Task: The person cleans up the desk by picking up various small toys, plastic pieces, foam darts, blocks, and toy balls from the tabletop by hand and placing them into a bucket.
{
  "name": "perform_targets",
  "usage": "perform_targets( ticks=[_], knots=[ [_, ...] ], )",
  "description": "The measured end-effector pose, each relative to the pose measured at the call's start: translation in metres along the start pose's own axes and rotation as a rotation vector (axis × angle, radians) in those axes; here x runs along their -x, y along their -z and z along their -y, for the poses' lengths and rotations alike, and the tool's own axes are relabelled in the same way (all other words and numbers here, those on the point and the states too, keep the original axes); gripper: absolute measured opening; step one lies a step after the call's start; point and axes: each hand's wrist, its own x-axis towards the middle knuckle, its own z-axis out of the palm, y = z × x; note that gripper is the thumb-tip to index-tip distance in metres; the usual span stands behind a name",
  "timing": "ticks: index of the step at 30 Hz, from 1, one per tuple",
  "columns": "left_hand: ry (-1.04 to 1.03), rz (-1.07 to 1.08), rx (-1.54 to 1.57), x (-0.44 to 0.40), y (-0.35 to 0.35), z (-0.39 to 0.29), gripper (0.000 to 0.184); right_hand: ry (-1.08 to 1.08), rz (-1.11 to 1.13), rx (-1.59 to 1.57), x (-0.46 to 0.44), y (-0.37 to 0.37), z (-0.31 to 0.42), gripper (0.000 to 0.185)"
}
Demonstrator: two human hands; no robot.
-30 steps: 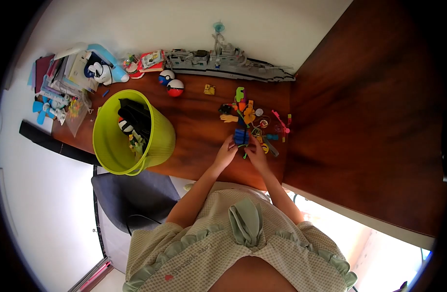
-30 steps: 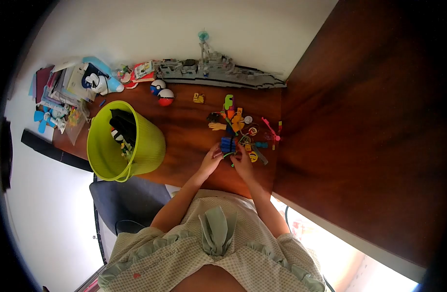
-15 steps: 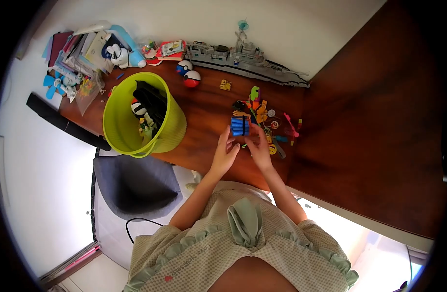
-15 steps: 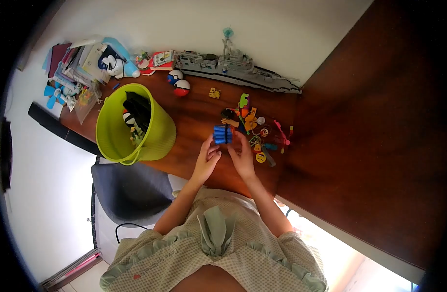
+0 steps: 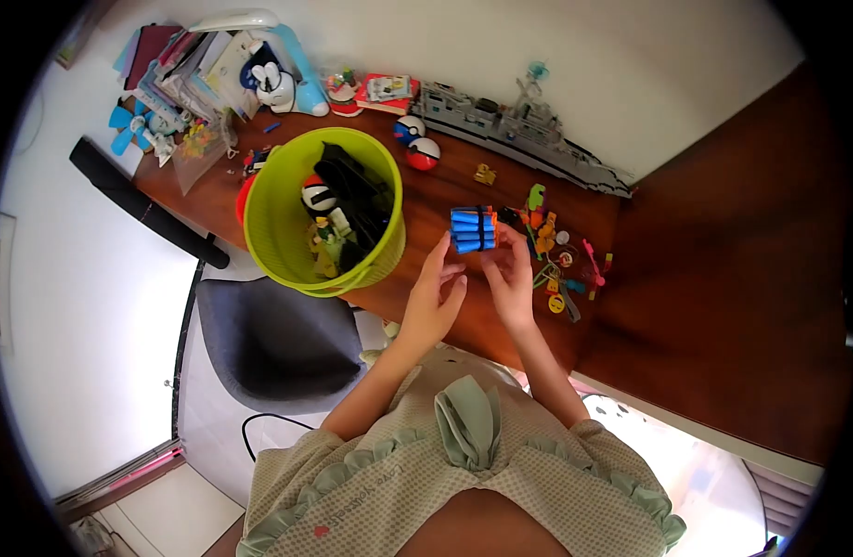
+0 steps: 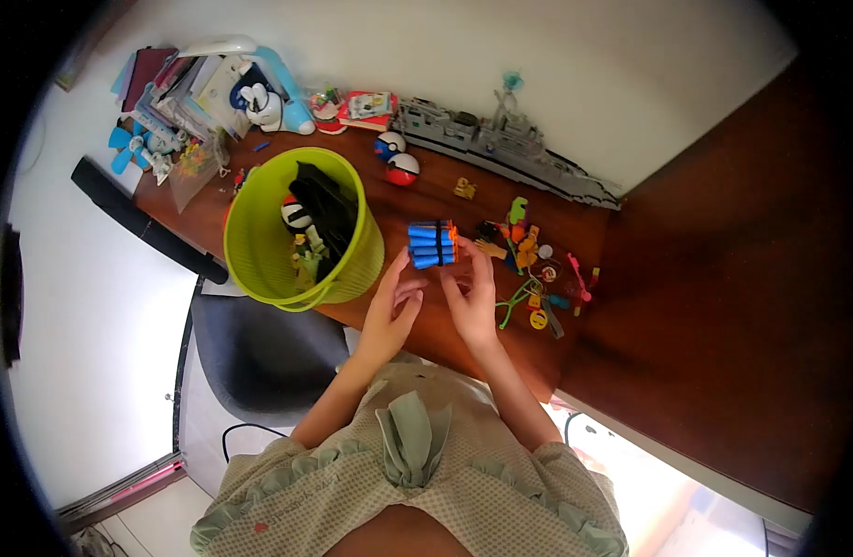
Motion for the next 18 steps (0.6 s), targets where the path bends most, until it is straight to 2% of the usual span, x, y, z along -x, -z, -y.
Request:
perform_targets(
  ticks=[4,8,11,16,18],
  knots=[
    [0.073,0.044,0.089,-0.003,0.031,-0.020,0.065,-0.014,0.041,0.005,-0.011,-0.029,0.024,0.050],
    [-0.063,0.023,0.004,-0.008,0.057,-0.033,0.067,0.044,0.046,-0.026,-0.016,-0.057,0.033,0.048],
    [-0.013,0.037,-0.007,-0.008,0.083,-0.045,0.066,0.089,0.076,0.006,-0.021,-0.076,0.036,0.047],
    [-0.057,-0.079,-0.097,-0.004,0.129,-0.051,0.062,0.132,0.205,0.094,-0.027,-0.115,0.048,0.047],
    [0.100,-0.103,-0.140,-0.001,0.153,-0.061,0.061,0.091,0.248,0.109,-0.030,-0.132,0.054,0.046]
  ],
)
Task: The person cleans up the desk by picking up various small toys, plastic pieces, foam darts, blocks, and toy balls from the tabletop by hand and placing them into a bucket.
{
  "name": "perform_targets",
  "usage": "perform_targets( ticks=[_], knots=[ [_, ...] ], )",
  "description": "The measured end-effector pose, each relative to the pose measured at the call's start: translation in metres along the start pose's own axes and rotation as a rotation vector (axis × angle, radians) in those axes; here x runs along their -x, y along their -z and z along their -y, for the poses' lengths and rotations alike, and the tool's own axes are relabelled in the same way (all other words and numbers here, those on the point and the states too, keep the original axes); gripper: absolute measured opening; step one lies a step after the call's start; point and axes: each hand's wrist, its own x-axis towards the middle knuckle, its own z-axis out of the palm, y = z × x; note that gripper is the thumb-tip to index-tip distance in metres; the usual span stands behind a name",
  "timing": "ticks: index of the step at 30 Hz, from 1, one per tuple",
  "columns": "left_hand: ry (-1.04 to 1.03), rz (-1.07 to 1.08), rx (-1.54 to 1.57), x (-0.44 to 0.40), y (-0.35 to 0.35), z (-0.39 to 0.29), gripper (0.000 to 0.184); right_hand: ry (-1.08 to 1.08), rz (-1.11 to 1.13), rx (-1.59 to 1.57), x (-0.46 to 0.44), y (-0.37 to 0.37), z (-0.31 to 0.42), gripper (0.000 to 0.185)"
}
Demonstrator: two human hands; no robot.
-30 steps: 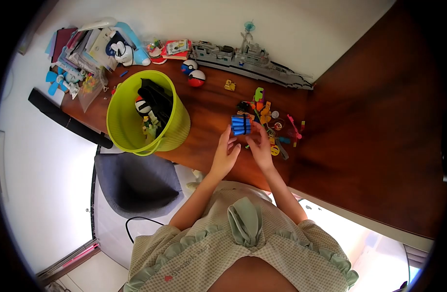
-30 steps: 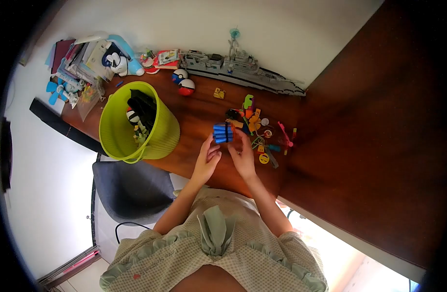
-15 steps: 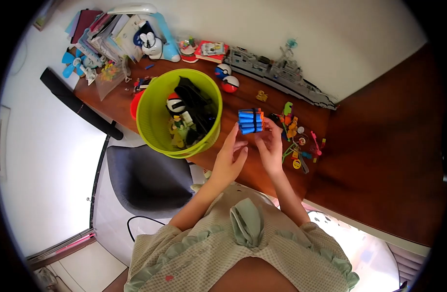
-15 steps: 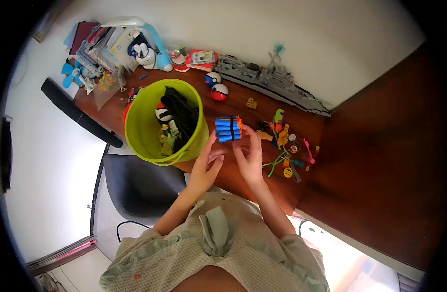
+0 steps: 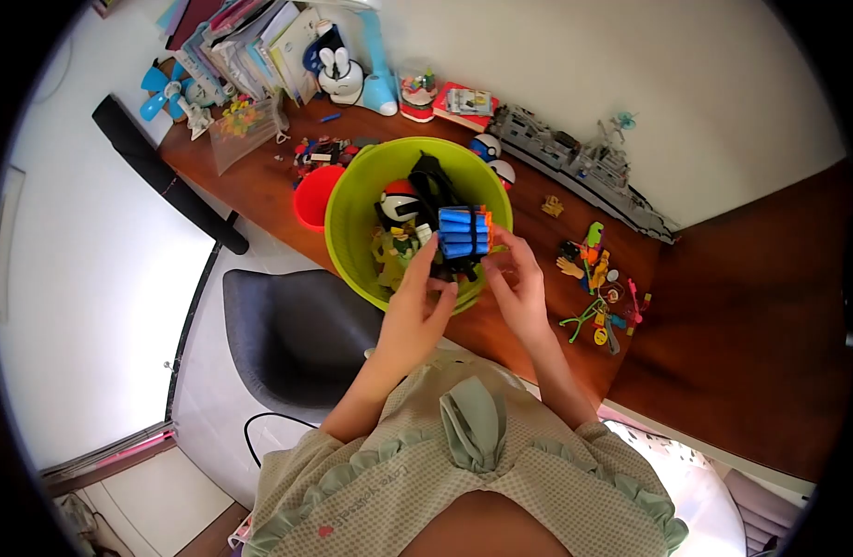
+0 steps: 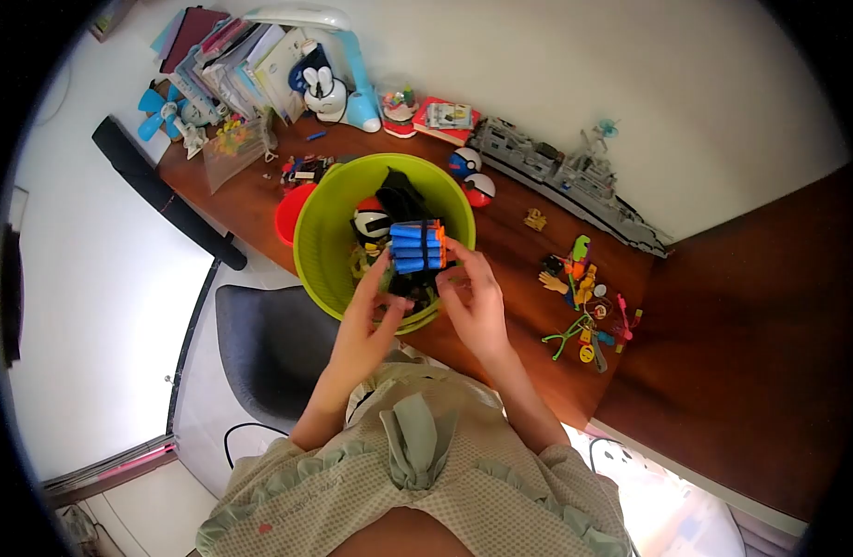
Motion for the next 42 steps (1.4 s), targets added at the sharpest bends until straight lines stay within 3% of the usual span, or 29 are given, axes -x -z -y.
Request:
perform_targets(
  ticks=[1,6,17,20,32,34,37,42],
  knots=[
    [0.079,-0.007,-0.024,0.001,0.012,-0.001,0.060,0.018,0.044,0.063,-0.005,-0.006,0.004,0.044],
    [0.000,-0.129,-0.327,-0.004,0.060,-0.003,0.050,-0.032,0.247,0.285,-0.027,-0.038,0.028,0.040],
    [0.049,-0.130,-0.495,-0.032,0.103,0.003,0.041,-0.168,0.452,0.542,-0.053,-0.086,0.012,0.040],
    [0.058,-0.126,-0.441,-0.037,0.107,0.010,0.040,-0.123,0.446,0.665,-0.051,-0.090,0.005,0.040],
    [-0.054,-0.069,-0.169,-0.033,0.094,0.016,0.034,-0.083,0.311,0.486,-0.042,-0.075,0.024,0.026],
    [-0.061,-0.027,-0.153,-0.031,0.088,0.011,0.033,-0.035,0.237,0.458,-0.038,-0.070,0.030,0.024],
    [-0.234,-0.019,-0.073,-0.031,0.072,0.008,0.032,0.010,0.151,0.448,-0.031,-0.058,0.035,0.022],
    [-0.261,0.102,-0.088,-0.025,0.046,-0.001,0.029,0.029,0.011,0.436,-0.017,-0.030,0.040,0.021]
  ],
)
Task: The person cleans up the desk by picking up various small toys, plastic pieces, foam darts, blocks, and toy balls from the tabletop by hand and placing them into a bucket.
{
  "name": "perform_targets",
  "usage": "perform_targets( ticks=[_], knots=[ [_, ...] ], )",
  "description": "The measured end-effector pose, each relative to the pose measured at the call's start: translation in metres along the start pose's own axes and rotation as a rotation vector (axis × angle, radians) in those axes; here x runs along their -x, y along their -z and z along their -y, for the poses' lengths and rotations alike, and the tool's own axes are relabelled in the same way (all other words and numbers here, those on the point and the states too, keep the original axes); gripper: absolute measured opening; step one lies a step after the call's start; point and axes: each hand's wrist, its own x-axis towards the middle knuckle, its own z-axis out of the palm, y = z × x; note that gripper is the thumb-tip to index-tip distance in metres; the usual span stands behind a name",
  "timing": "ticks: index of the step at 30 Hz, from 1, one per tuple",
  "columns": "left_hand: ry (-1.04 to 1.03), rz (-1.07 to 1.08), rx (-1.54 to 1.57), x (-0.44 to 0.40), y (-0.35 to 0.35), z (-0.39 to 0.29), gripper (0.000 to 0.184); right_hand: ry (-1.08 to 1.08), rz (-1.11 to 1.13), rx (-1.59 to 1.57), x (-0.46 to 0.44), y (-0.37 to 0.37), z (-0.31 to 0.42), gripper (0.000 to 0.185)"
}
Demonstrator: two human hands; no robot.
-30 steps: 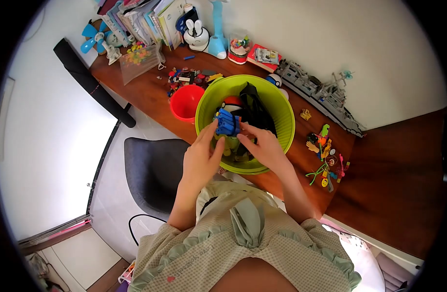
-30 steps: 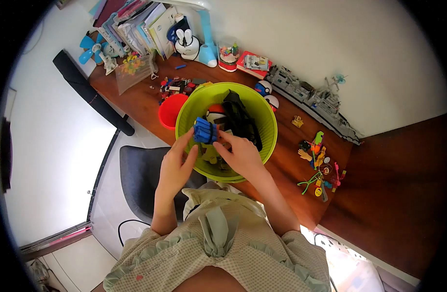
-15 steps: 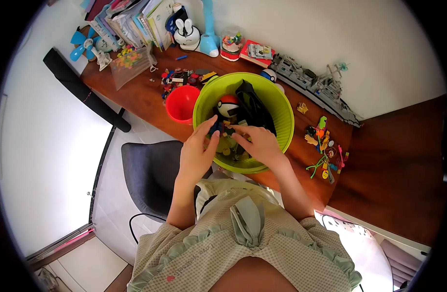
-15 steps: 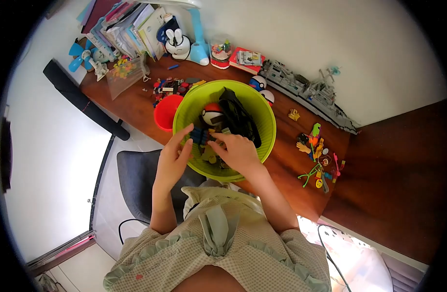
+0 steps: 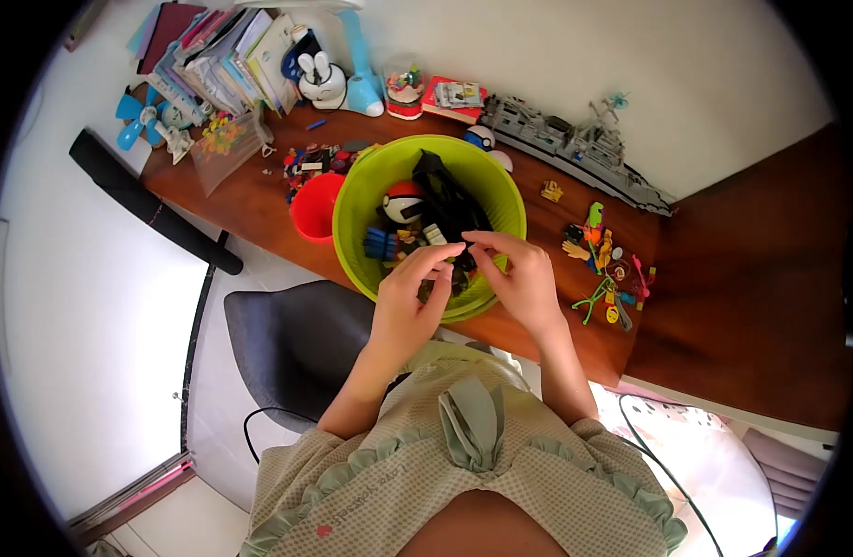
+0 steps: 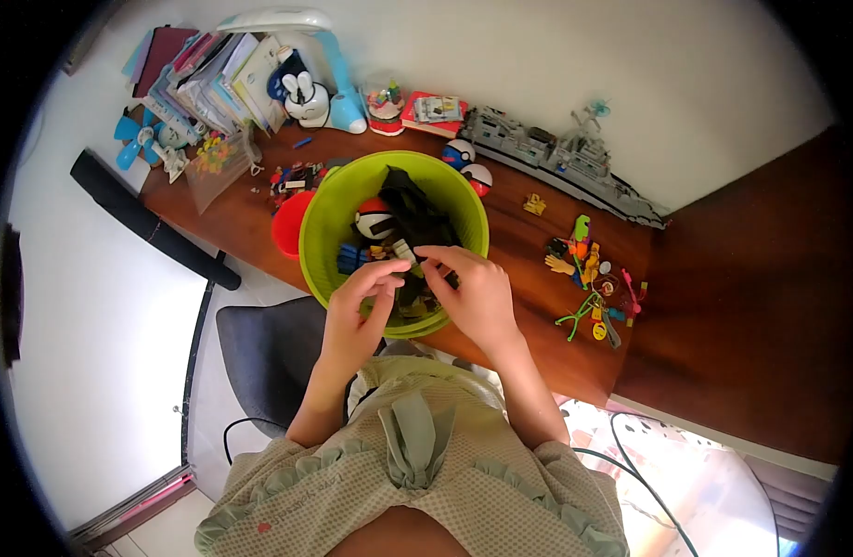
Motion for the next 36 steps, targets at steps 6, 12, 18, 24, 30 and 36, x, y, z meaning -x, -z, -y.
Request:
perform_targets(
  ticks=[6,12,18,24,30,36],
  knots=[
    [-0.043,0.080,0.053,-0.003,-0.046,-0.017,0.029,-0.010,-0.104,-0.031,0.026,0.038,-0.023,0.018],
    [-0.081,0.183,0.094,-0.005,-0.102,-0.026,0.025,-0.055,-0.148,-0.034,0.057,0.077,-0.053,0.017],
    [-0.102,0.248,0.025,-0.004,-0.164,-0.013,0.023,-0.124,-0.126,0.030,0.092,0.106,-0.096,0.018],
    [0.010,0.366,0.091,0.001,-0.223,0.028,0.021,-0.230,-0.120,0.096,0.128,0.119,-0.144,0.016],
    [0.140,0.396,0.016,0.014,-0.277,0.093,0.020,-0.330,-0.056,0.185,0.165,0.123,-0.201,0.019],
    [0.227,0.516,0.016,0.023,-0.319,0.128,0.022,-0.483,-0.052,0.155,0.197,0.134,-0.261,0.020]
  ],
)
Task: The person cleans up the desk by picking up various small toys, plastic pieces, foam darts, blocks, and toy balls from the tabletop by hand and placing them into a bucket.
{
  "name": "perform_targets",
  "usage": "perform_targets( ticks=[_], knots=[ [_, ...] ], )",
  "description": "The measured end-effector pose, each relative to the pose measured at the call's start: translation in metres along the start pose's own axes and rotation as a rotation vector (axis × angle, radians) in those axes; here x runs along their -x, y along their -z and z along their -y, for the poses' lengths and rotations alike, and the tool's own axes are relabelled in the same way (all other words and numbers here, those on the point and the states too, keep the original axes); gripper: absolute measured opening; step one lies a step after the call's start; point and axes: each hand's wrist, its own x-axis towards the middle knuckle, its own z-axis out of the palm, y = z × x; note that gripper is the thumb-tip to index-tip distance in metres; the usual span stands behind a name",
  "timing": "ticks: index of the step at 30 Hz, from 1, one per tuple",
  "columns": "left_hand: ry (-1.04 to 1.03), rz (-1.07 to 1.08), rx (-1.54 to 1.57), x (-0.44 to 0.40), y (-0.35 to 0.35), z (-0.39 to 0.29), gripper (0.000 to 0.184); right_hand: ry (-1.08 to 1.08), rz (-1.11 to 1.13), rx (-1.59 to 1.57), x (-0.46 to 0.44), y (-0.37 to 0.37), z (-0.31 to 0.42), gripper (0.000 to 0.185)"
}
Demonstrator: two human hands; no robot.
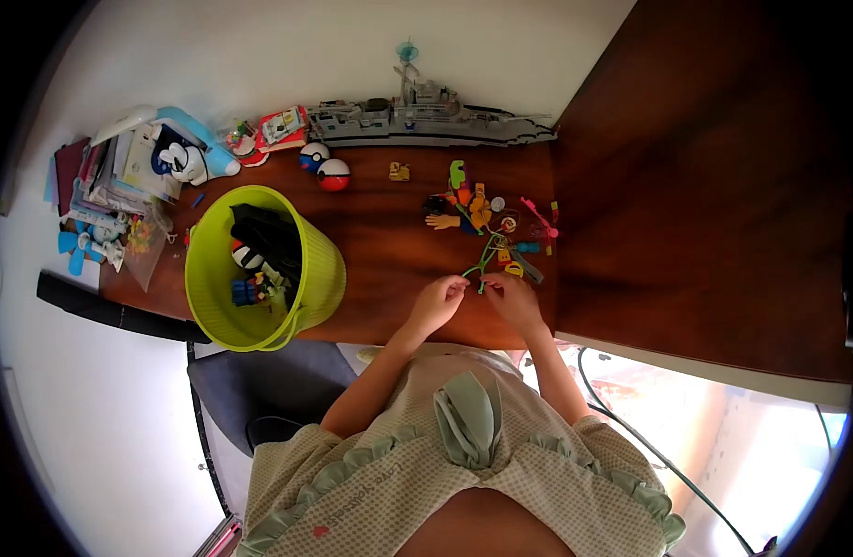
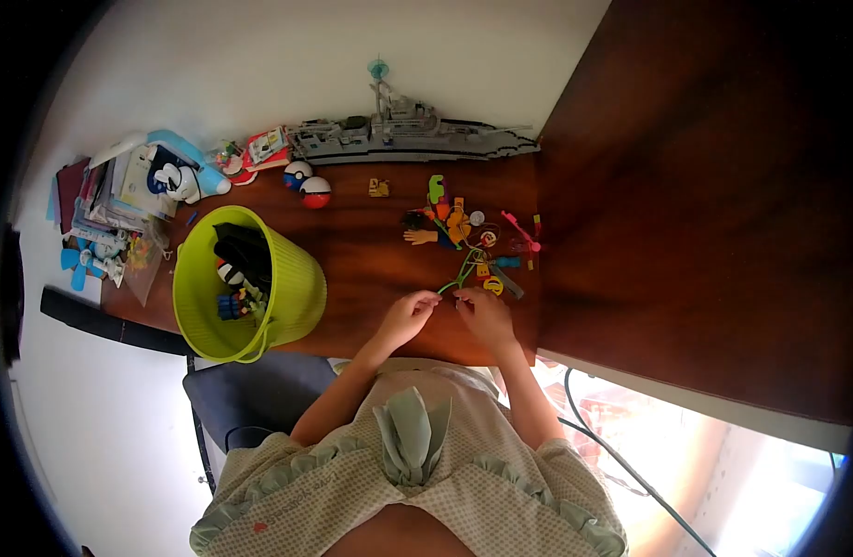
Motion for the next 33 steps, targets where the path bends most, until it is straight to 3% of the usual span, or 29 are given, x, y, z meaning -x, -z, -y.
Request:
perform_targets(
  ticks=[4,7,12,16,19,22,27,30,33],
  knots=[
    [0.048,0.086,0.007,-0.018,-0.023,0.012,0.023,-0.050,-0.044,-0.004,-0.001,0.003,-0.028,0.022],
    [0.096,0.149,0.069,-0.033,-0.040,0.022,0.025,-0.031,-0.175,0.172,-0.004,0.000,-0.049,0.029],
    [0.095,0.186,0.231,-0.064,-0.079,0.056,0.027,-0.288,-0.188,0.282,-0.011,0.009,-0.059,0.043],
    [0.286,0.231,0.224,-0.074,-0.097,0.047,0.030,-0.404,-0.158,0.307,-0.014,0.010,-0.074,0.050],
    [0.319,0.241,0.273,-0.078,-0.108,0.053,0.031,-0.293,-0.234,0.331,-0.013,-0.005,-0.101,0.045],
    [0.333,0.249,0.332,-0.075,-0.111,0.053,0.031,-0.208,-0.204,0.225,-0.012,-0.008,-0.109,0.042],
    [0.482,0.253,0.361,-0.069,-0.103,0.028,0.028,-0.315,-0.036,-0.250,-0.006,0.006,-0.080,0.033],
    [0.546,0.179,0.632,-0.067,-0.099,0.017,0.021,-0.290,0.008,-0.514,-0.002,0.005,-0.075,0.031],
    [0.495,0.014,0.663,-0.063,-0.094,0.003,0.021,-0.247,0.035,-0.620,0.002,0.006,-0.056,0.031]
  ],
)
